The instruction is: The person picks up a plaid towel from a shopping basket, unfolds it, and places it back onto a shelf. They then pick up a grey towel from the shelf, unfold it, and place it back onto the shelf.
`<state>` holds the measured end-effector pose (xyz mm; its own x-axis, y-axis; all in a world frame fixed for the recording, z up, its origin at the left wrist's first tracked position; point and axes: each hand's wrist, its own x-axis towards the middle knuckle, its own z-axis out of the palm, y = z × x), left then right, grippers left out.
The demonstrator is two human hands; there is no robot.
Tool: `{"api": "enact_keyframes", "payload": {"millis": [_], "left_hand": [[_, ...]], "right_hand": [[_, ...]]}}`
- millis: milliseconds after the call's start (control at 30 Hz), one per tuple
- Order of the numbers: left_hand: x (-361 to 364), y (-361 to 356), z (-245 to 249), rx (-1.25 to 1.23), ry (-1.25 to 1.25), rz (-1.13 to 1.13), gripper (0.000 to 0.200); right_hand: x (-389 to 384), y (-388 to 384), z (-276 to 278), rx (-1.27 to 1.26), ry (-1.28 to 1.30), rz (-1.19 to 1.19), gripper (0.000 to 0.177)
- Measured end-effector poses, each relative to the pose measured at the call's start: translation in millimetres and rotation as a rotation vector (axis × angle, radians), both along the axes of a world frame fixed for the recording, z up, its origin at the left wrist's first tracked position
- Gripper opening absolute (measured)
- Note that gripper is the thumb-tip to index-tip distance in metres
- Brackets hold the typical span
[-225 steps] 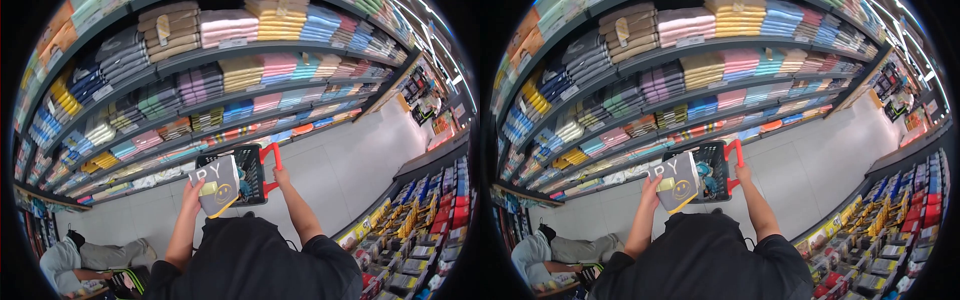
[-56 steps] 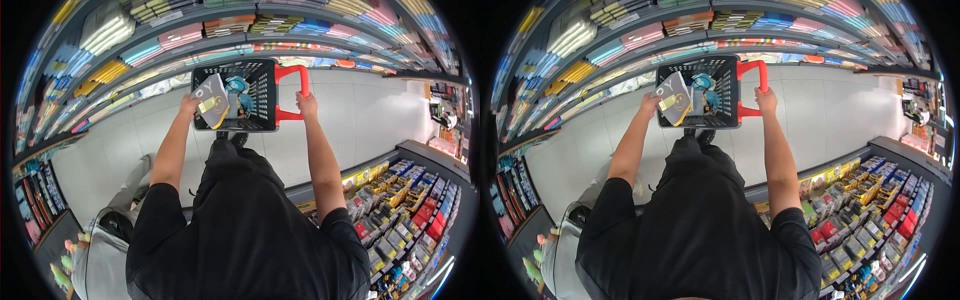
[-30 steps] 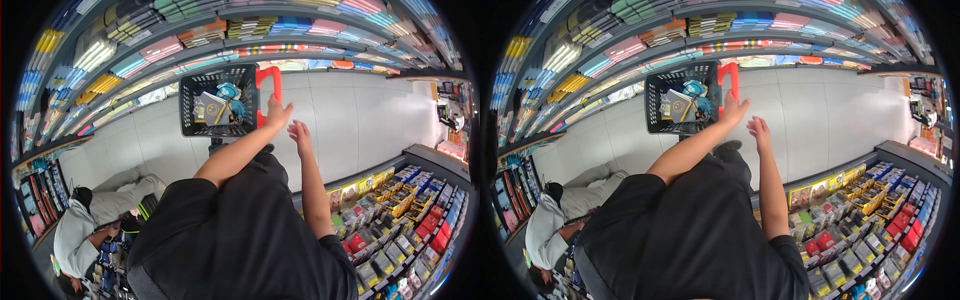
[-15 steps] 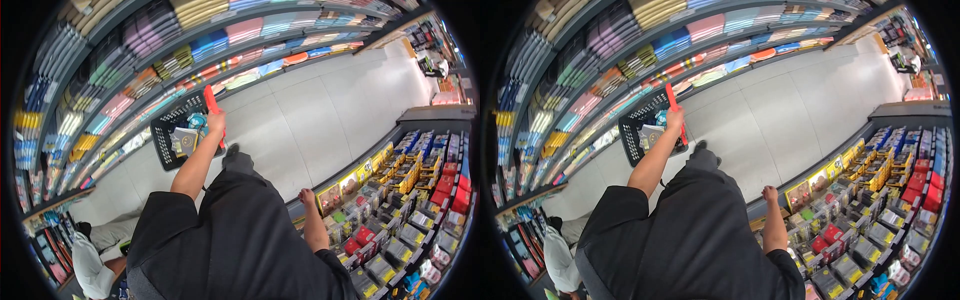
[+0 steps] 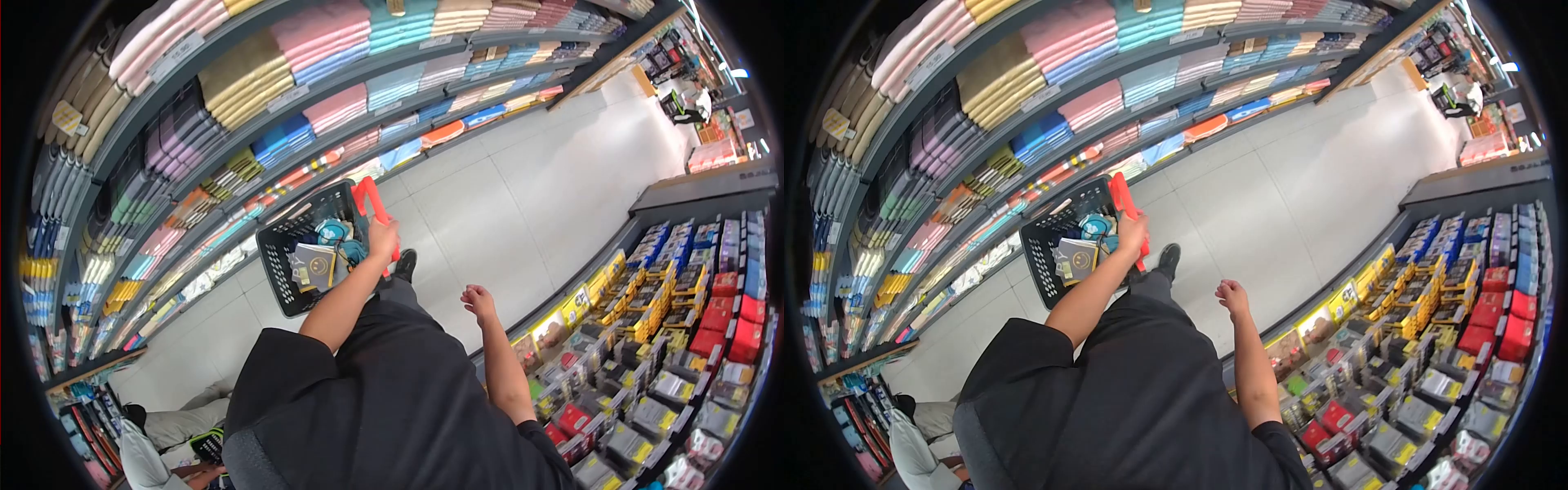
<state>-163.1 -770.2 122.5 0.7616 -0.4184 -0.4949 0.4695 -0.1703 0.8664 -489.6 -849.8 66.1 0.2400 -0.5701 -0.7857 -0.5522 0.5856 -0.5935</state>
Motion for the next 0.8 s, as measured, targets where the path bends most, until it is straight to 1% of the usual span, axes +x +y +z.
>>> {"api": "enact_keyframes", "payload": {"millis": [100, 167, 200, 300, 367, 400, 500, 567, 633, 733, 800], "left_hand": [[-8.8, -57.7, 7.6, -0.041, 0.012, -0.016, 0.023], [-18.5, -87.7, 10.2, -0.067, 0.018, -0.034, 0.022], [-22.3, -101.3, 7.3, -0.094, 0.031, -0.033, 0.022], [-27.5, -138.5, 9.9, -0.087, 0.022, -0.044, 0.022], [-35.0, -164.8, 2.9, -0.049, 0.004, -0.035, 0.022], [-39.8, -174.3, 3.7, -0.025, -0.003, -0.023, 0.022], [-44.9, -202.3, 6.1, -0.012, -0.012, -0.031, 0.019], [-46.4, -217.7, -10.1, 0.039, -0.051, -0.105, 0.024], [-49.7, -229.7, -6.4, 0.091, -0.107, -0.173, 0.033], [-63.0, -250.1, -4.8, 0.255, -0.176, -0.249, 0.044], [-82.3, -256.2, -7.5, 0.140, -0.176, -0.258, 0.048]], "right_hand": [[36.6, -52.3, 43.4, -0.039, -0.080, 0.053, 0.030], [66.2, -86.4, 68.0, -0.096, -0.185, 0.121, 0.032], [72.9, -93.9, 75.8, -0.112, -0.230, 0.150, 0.033], [96.3, -121.3, 90.8, -0.116, -0.260, 0.176, 0.033], [95.9, -135.8, 90.8, -0.130, -0.265, 0.238, 0.032], [88.5, -145.8, 87.3, -0.130, -0.265, 0.276, 0.031], [53.8, -172.3, 78.7, -0.056, -0.235, 0.292, 0.030], [29.2, -193.8, 67.7, -0.026, -0.183, 0.307, 0.029], [14.6, -215.3, 67.5, -0.030, -0.144, 0.331, 0.029], [36.5, -253.7, 67.7, -0.132, -0.200, 0.441, 0.032], [70.1, -276.9, 65.0, -0.275, -0.238, 0.551, 0.034]]}}
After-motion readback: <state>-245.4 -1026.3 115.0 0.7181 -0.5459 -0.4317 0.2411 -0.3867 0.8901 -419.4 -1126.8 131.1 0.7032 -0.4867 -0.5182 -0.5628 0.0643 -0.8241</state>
